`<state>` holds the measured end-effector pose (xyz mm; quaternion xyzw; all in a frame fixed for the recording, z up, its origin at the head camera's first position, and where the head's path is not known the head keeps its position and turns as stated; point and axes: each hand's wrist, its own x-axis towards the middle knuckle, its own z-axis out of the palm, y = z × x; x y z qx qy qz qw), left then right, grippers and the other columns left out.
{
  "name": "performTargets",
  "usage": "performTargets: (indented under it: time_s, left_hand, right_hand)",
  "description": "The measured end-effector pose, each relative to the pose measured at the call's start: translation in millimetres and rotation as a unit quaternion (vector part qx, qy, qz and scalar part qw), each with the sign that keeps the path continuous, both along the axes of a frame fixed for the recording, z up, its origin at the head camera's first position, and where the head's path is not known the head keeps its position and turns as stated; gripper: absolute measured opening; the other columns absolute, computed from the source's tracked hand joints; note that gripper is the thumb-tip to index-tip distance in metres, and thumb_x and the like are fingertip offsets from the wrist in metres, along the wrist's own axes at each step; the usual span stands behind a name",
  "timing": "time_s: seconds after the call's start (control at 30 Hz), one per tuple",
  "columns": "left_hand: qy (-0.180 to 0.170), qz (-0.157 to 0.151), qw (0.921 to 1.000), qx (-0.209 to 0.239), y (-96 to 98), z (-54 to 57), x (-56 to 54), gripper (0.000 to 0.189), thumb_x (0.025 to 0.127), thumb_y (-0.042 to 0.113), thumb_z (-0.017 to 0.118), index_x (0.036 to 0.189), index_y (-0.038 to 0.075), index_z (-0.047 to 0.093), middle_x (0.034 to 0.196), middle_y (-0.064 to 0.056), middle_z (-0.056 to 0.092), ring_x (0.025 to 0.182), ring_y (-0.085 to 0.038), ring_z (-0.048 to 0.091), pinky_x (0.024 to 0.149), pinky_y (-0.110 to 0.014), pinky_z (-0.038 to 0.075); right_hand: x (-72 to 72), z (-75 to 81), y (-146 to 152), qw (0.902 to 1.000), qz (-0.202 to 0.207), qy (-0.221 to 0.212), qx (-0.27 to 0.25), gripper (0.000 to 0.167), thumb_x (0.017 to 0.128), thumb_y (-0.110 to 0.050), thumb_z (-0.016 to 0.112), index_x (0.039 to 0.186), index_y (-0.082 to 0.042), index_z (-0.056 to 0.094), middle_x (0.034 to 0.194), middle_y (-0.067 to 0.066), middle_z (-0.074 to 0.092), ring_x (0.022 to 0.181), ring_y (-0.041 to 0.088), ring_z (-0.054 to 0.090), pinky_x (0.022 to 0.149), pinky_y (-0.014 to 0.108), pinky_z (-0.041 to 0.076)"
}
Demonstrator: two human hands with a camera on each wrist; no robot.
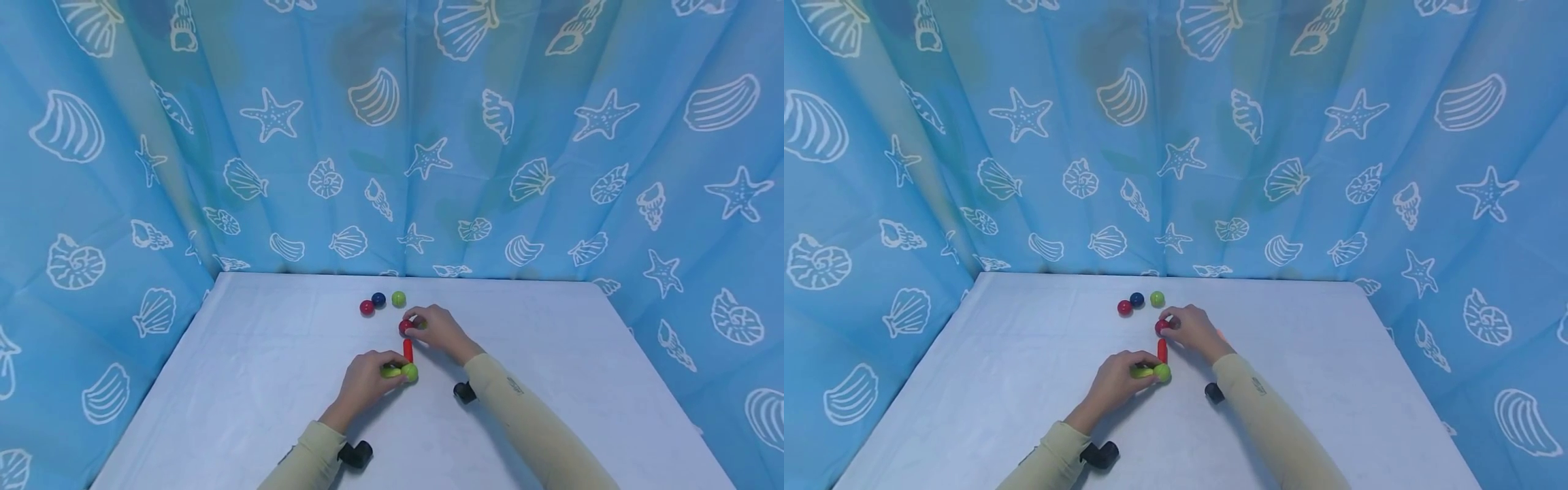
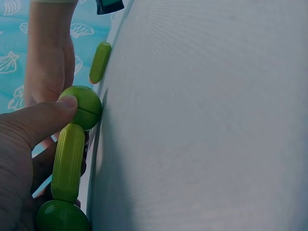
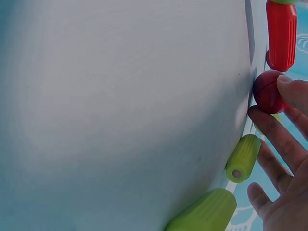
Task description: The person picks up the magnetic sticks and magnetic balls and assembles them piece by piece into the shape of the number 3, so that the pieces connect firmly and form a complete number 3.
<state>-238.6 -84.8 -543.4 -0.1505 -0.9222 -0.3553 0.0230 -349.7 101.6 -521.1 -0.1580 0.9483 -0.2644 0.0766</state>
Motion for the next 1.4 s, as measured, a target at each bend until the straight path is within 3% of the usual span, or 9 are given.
performTargets:
  time_s: [0.3,1.4]
  left_hand:
    - [-0.006,0.005,0.9999,-0.007,0.3,-1.6,0.1,0.029,0.086,0.032,0.083,0.114,0.026,0.076,0.100,0.011,0.071,0.091,-0.010,0.060,0.081,-0.033,0.050]
    - [0.006,0.000,1.0000,-0.004,0.1,-1.1,0.8,0.028,0.086,0.029,0.083,0.112,0.025,0.076,0.098,0.012,0.071,0.090,-0.010,0.059,0.081,-0.033,0.050]
  right_hand:
    - [8.3,-2.2,6.0,0.9988,0.029,0.030,0.026,0.034,0.091,-0.031,0.078,0.125,-0.026,0.071,0.101,-0.004,0.070,0.104,0.019,0.059,0.097,0.045,0.050]
    - [15.2,-5.9,11.0,0.9987,0.034,0.037,0.013,0.031,0.095,-0.031,0.074,0.126,-0.029,0.071,0.106,-0.006,0.070,0.111,0.020,0.059,0.103,0.048,0.046]
